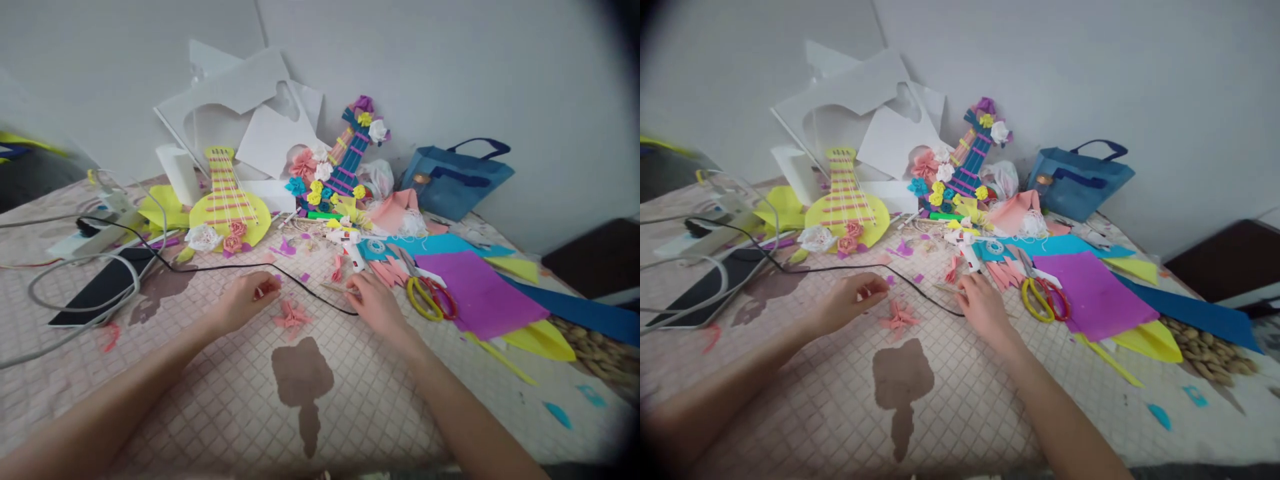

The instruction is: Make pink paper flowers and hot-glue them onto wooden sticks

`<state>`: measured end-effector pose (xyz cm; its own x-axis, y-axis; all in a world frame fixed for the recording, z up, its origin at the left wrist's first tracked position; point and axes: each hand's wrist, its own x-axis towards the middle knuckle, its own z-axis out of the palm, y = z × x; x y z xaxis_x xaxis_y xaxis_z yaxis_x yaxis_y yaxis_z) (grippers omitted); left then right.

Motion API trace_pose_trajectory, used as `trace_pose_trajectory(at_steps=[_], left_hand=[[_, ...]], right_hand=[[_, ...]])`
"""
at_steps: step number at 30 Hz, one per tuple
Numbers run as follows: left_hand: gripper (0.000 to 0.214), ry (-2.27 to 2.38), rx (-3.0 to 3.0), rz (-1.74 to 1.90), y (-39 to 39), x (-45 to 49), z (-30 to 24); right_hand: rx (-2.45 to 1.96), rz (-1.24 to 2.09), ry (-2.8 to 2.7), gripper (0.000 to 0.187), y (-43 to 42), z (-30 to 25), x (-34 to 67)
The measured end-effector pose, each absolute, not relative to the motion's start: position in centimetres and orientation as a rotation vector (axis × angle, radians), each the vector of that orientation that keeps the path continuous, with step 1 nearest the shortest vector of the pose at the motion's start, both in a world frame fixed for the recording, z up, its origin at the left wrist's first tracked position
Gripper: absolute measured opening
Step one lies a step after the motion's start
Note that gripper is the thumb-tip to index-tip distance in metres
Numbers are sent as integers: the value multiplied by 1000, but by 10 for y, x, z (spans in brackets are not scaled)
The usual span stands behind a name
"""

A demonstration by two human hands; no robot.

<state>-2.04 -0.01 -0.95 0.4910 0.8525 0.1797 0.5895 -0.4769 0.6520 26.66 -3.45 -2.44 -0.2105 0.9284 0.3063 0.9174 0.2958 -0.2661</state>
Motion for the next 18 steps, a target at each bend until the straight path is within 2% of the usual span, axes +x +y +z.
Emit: trace_pose_trajectory(at_steps=[13,18], left_hand=[[18,1083,2231,520,-8,-23,-11],[8,1086,2246,510,-8,-21,-12]], right_hand=[[-1625,45,-2151,14,-40,-12,257],[-1649,45,-2153,15,-42,-14,254]])
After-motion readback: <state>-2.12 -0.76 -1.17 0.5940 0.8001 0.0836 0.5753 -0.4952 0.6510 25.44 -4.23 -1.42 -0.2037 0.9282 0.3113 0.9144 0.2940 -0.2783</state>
